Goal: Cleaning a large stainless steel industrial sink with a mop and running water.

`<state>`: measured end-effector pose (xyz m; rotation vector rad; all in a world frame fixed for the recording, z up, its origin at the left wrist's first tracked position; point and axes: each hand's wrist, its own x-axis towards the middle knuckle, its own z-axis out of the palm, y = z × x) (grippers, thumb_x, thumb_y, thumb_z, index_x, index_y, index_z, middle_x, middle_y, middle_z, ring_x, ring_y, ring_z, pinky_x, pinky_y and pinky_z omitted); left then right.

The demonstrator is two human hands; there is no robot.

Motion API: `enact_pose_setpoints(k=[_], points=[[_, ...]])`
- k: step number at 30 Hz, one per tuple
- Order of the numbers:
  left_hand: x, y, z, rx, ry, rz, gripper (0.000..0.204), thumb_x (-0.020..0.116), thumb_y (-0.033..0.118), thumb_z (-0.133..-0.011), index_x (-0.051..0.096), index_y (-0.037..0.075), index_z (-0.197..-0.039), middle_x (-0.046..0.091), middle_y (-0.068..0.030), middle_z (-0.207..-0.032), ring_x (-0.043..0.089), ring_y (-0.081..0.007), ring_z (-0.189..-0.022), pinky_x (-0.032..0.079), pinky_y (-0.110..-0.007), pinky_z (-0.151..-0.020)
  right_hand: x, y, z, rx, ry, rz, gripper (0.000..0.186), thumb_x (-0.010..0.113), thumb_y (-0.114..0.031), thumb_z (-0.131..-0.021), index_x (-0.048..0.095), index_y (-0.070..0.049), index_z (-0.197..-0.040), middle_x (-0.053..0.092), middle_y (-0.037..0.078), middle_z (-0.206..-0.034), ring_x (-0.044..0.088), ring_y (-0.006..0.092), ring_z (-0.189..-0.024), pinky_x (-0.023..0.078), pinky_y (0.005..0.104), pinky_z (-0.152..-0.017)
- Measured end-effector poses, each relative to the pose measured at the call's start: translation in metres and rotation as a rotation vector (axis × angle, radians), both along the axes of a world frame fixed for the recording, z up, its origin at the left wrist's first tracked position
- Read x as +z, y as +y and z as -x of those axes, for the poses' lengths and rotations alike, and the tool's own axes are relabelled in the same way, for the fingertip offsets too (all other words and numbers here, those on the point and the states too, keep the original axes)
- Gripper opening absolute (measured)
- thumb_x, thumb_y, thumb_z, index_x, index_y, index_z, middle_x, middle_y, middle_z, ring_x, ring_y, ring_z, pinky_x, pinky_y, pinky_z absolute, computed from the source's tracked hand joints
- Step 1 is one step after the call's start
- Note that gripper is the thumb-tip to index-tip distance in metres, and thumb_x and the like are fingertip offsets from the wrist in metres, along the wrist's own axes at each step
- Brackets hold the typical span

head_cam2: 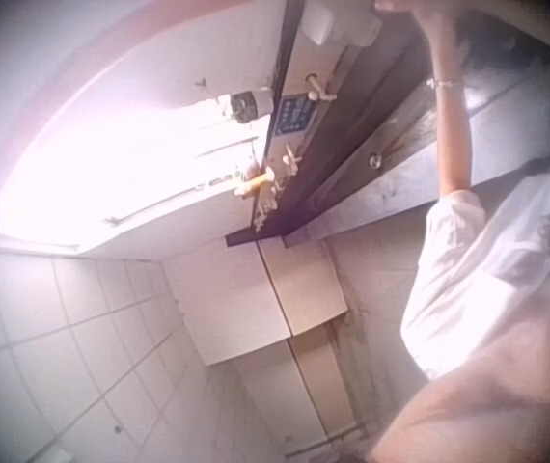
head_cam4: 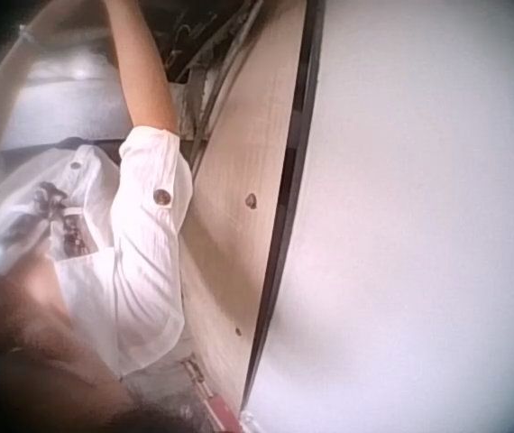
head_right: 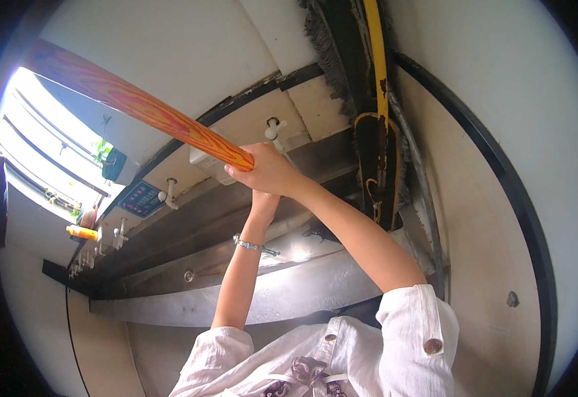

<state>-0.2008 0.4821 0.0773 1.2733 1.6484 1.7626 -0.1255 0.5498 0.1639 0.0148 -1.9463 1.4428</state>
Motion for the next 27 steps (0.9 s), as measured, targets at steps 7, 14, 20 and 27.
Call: enact_pose_setpoints(k=[7,14,20,27], points=[[0.008,-0.004,-0.005,0.007,-0.003,0.010,0.044,0.058,0.016,-0.086,0.040,0.001,-0.123,0.048,-0.0092,-0.116,0.048,-0.0190,-0.110,0.040,-0.032,-0.090,-0.004,-0.001,0.004,-0.010,0.044,-0.015,0.023,0.064,-0.022,-0.078,0.063,0.001,-0.085,0.058,0.014,-0.063,0.053,0.0204,-0.055,0.044,0.0320,-0.058],[0.019,-0.022,-0.001,-0.357,0.121,0.275,0.055,0.068,0.024,-0.081,0.044,0.000,-0.124,0.054,-0.0082,-0.113,0.053,-0.0171,-0.104,0.044,-0.031,-0.088,-0.004,0.013,-0.011,0.242,-0.122,0.023,0.024,0.067,-0.021,-0.074,0.053,-0.002,-0.067,0.046,0.003,-0.055,0.044,0.0107,-0.055,0.036,0.0281,-0.053],[0.055,-0.037,0.002,-0.313,0.282,0.142,0.025,0.070,0.019,-0.078,0.062,0.001,-0.095,0.063,-0.0086,-0.094,0.059,-0.0163,-0.091,0.048,-0.028,-0.077,0.082,-0.011,-0.024,0.649,-0.075,-0.072,0.022,0.068,-0.020,-0.073,0.052,-0.005,-0.068,0.048,0.001,-0.054,0.046,0.0097,-0.051,0.037,0.0273,-0.050],[-0.018,0.015,0.000,0.349,0.273,-0.145,0.019,0.063,0.015,-0.083,0.055,0.002,-0.095,0.054,-0.0031,-0.091,0.052,-0.0148,-0.082,0.044,-0.027,-0.072,0.107,-0.029,-0.035,-0.147,0.209,-0.078,0.021,0.063,-0.020,-0.081,0.052,-0.003,-0.083,0.050,0.004,-0.060,0.048,0.0146,-0.052,0.038,0.0281,-0.052]])
